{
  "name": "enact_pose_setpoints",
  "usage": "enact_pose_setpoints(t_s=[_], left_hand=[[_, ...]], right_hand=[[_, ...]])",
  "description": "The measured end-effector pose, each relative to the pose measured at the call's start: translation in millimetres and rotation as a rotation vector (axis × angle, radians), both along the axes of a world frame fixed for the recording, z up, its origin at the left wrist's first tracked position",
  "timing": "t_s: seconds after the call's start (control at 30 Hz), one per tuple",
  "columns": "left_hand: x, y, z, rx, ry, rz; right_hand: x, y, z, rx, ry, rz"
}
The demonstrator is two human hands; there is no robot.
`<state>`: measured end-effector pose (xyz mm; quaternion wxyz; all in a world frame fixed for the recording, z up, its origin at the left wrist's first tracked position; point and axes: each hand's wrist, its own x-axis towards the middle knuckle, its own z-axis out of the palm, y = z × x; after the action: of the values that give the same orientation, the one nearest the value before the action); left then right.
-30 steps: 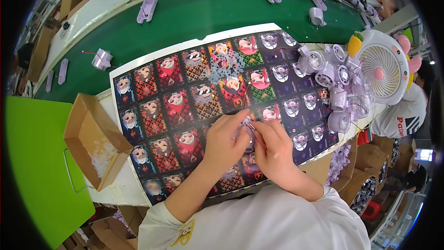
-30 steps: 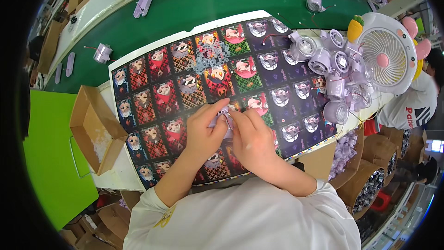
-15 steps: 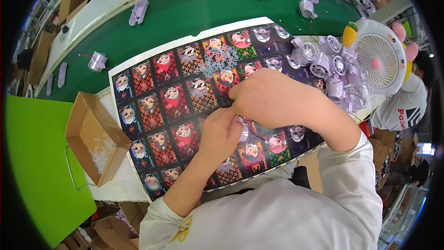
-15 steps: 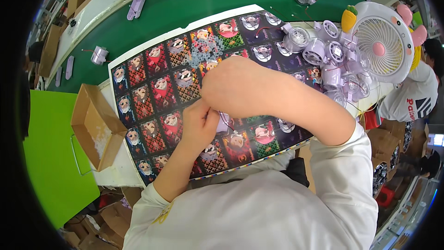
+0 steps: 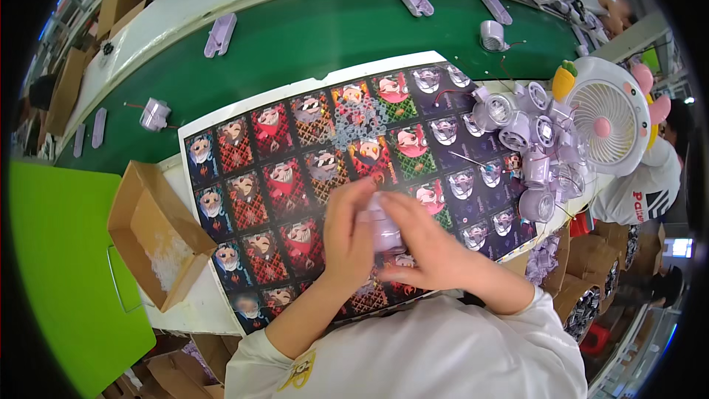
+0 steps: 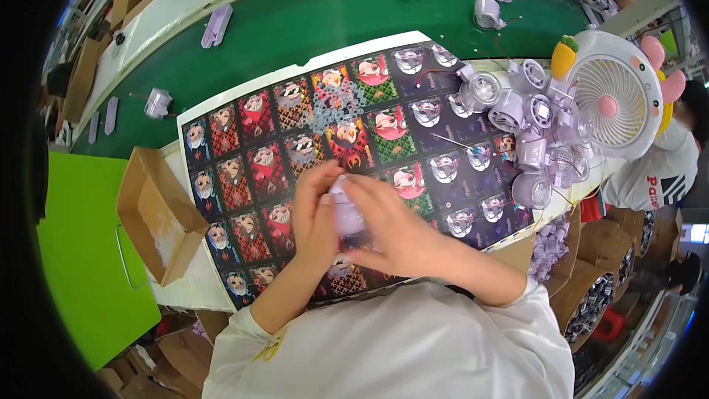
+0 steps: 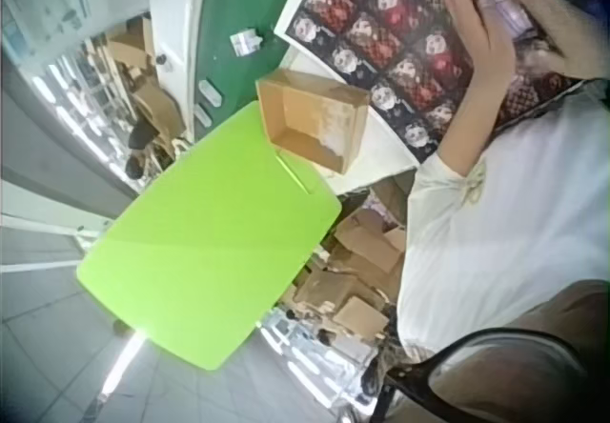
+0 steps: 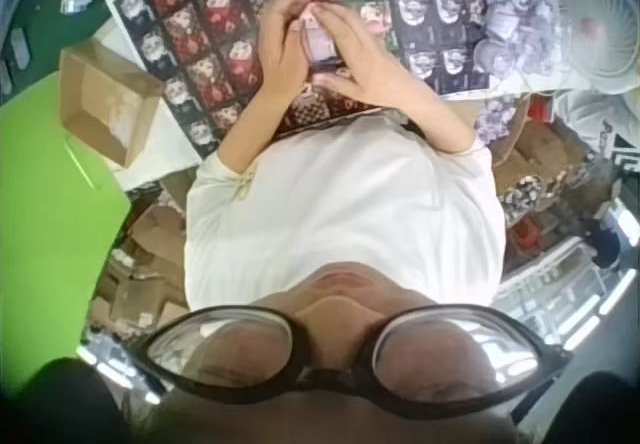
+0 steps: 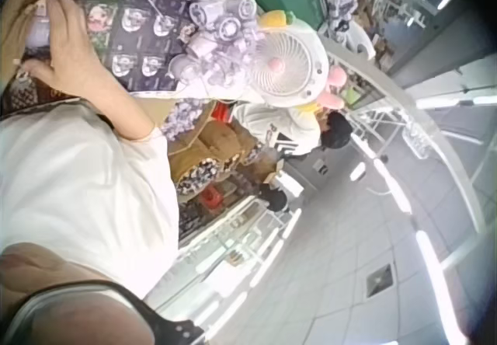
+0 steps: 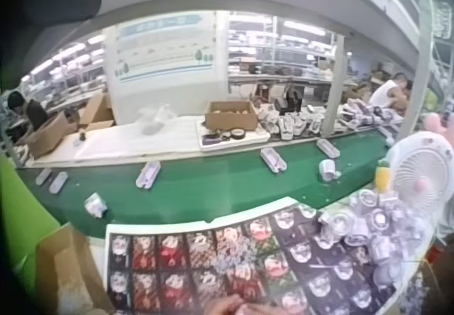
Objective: The person assembles small purple electronic fan toys by inserting internal toy parts and wires into plastic casings. The person uses tweezers to manipulate the wires and parts.
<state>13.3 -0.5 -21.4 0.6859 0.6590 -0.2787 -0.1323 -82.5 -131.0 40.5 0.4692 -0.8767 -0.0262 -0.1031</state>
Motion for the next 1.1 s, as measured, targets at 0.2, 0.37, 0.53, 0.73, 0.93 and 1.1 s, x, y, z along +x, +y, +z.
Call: enact_pose_setpoints(t_s=[0.2,0.37,0.53,0.73,0.93,1.1], left_hand=[[20,6,3,-0.161,0.271,0.106],[22,2,2,-0.085,0.333,-0.019],[24,11,3,0.045,0.331,-0.016],[17,0,7,0.009,0.382,-0.128],[16,9,9,-0.268,0.704,-0.089],[20,16,21,-0.294,0.582,-0.066]], right_hand=[[143,-86,-7,-0.407,-0.17,-0.308],[242,-186,-30,-0.612,0.19,-0.367],[223,-260,10,-0.934,0.584,-0.913],[180,-334,-16,-0.989,0.576,-0.801],[125,-93,49,-0.179,-0.185,-0.169],[69,-35,15,0.232,-0.206,0.484]])
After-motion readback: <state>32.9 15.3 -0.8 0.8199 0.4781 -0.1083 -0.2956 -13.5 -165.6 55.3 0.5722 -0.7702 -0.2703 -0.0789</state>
